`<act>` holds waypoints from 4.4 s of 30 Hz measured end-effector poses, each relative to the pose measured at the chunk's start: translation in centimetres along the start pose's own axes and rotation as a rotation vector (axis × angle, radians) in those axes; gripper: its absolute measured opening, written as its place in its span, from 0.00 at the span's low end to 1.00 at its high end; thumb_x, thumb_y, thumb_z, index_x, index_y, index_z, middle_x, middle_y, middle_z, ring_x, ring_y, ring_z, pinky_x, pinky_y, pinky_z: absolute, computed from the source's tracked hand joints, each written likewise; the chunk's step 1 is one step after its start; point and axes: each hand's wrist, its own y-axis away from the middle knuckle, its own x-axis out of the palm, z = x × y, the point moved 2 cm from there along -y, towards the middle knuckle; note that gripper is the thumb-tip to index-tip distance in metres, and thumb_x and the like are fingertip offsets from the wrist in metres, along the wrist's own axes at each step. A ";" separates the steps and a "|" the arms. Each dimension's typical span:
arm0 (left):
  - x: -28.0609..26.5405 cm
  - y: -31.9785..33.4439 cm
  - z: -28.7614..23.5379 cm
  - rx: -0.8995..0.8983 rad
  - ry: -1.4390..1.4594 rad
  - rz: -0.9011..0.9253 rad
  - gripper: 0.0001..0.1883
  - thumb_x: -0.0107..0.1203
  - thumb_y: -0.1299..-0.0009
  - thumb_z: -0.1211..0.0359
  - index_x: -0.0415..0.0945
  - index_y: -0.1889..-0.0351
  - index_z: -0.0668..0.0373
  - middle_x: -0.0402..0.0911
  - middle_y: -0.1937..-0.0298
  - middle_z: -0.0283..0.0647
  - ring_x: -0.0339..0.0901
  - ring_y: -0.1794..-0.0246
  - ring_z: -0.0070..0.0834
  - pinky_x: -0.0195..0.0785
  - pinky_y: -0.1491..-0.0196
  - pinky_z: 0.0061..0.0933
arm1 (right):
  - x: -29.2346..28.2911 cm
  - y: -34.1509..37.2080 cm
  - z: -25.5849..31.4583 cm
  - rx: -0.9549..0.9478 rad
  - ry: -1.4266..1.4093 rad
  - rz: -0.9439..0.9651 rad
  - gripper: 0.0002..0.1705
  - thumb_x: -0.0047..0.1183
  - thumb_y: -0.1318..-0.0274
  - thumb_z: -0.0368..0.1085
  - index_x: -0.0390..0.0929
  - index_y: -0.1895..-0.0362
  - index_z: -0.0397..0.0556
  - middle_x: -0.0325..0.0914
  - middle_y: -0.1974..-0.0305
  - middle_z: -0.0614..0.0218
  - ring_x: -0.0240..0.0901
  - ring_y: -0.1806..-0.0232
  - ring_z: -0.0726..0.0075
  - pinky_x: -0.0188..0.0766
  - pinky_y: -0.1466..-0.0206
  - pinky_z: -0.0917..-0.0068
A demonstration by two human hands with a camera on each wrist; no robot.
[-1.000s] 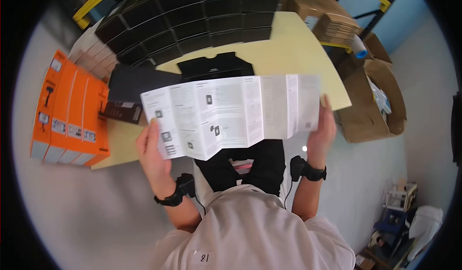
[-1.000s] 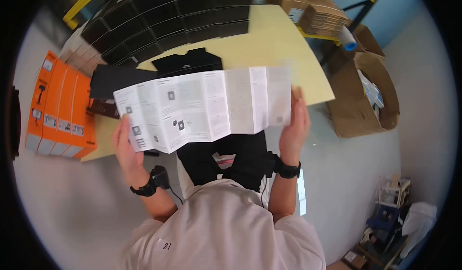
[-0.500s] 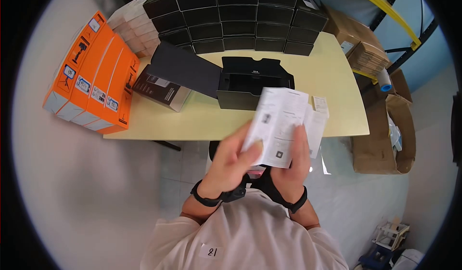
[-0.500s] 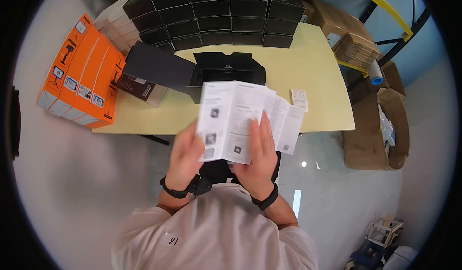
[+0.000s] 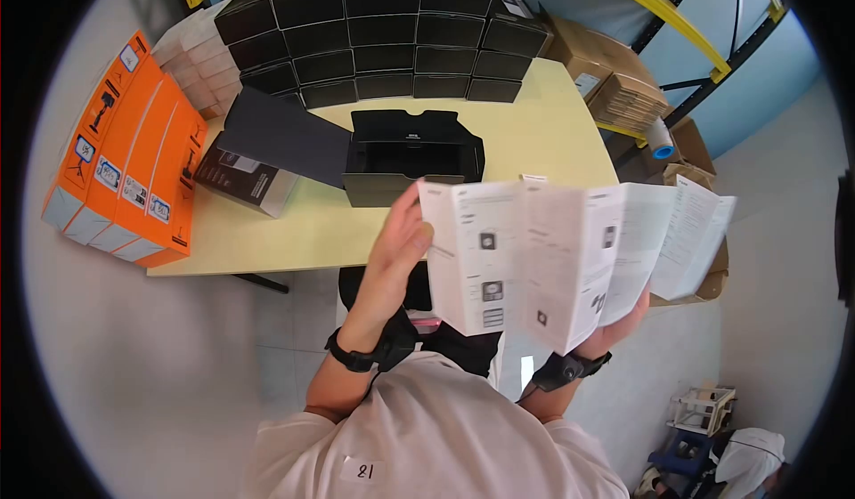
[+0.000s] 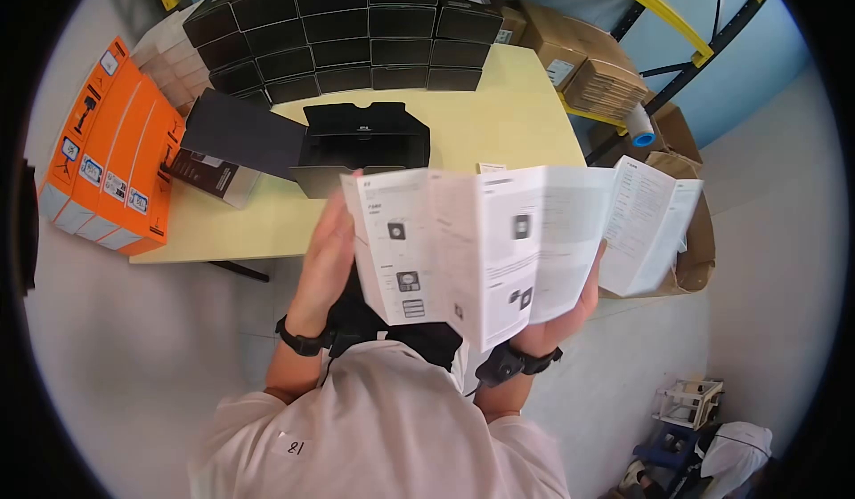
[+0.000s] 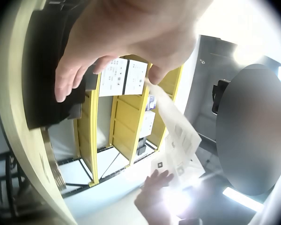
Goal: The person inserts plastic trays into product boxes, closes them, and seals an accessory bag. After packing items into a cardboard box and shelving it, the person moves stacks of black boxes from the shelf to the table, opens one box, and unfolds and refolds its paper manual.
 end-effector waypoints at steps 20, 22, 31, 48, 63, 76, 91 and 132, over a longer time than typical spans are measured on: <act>-1.8 1.4 -3.8 -0.060 -0.116 -0.037 0.13 0.55 0.27 0.70 0.80 0.54 0.73 0.85 0.64 0.37 0.78 0.65 0.15 0.69 0.61 0.17 | -5.6 -2.2 -2.1 -0.079 0.099 -0.247 0.29 0.39 0.27 0.51 0.61 0.32 0.46 0.66 0.33 0.64 0.63 0.33 0.60 0.59 0.31 0.59; -1.4 1.5 -4.0 -0.062 -0.128 -0.042 0.12 0.56 0.27 0.71 0.80 0.54 0.73 0.85 0.64 0.37 0.77 0.66 0.15 0.69 0.62 0.17 | -5.5 -2.3 -2.2 -0.079 0.107 -0.279 0.29 0.39 0.28 0.51 0.61 0.32 0.47 0.66 0.34 0.65 0.63 0.34 0.61 0.60 0.31 0.60; -0.8 1.4 -4.8 -0.062 -0.138 -0.019 0.12 0.57 0.30 0.76 0.77 0.50 0.72 0.85 0.60 0.44 0.82 0.61 0.21 0.74 0.57 0.21 | -5.4 -2.5 -2.5 -0.081 0.121 -0.258 0.29 0.40 0.28 0.51 0.61 0.32 0.48 0.66 0.34 0.65 0.63 0.34 0.61 0.60 0.31 0.60; -0.7 0.3 -0.1 -0.262 0.008 0.106 0.46 0.45 0.44 0.86 0.44 0.24 0.60 0.61 0.31 0.39 0.59 0.30 0.27 0.51 0.31 0.29 | -3.5 -1.3 -5.1 0.079 0.070 -0.156 0.29 0.37 0.27 0.52 0.60 0.31 0.50 0.67 0.35 0.68 0.65 0.36 0.64 0.63 0.34 0.63; 2.6 0.6 1.0 0.068 0.121 -0.079 0.60 0.76 0.50 0.74 0.43 0.24 0.55 0.72 0.41 0.42 0.75 0.44 0.31 0.69 0.42 0.34 | -4.0 -0.3 -7.0 0.255 -0.067 -0.018 0.29 0.33 0.26 0.54 0.64 0.33 0.50 0.70 0.37 0.66 0.68 0.38 0.60 0.64 0.35 0.60; 2.8 1.8 0.3 0.304 0.043 -0.235 0.44 0.65 0.42 0.78 0.47 0.31 0.59 0.78 0.50 0.53 0.81 0.53 0.34 0.73 0.49 0.30 | -3.7 -0.1 -7.6 0.258 -0.092 -0.047 0.29 0.34 0.27 0.54 0.64 0.33 0.49 0.71 0.38 0.66 0.69 0.39 0.60 0.67 0.36 0.61; 3.8 1.3 0.6 0.011 0.013 -0.001 0.50 0.61 0.33 0.59 0.34 0.22 0.55 0.55 0.29 0.44 0.57 0.29 0.35 0.50 0.30 0.36 | -3.0 1.1 -8.9 0.083 0.305 -0.126 0.33 0.33 0.27 0.56 0.53 0.28 0.49 0.63 0.33 0.66 0.62 0.33 0.63 0.61 0.33 0.61; 2.3 1.5 0.4 -0.075 0.102 -0.228 0.27 0.44 0.22 0.65 0.53 0.28 0.65 0.68 0.36 0.42 0.66 0.36 0.26 0.60 0.36 0.27 | -3.7 2.8 -10.6 0.215 0.302 0.075 0.15 0.50 0.36 0.28 0.75 0.46 0.35 0.80 0.53 0.61 0.76 0.49 0.69 0.69 0.42 0.69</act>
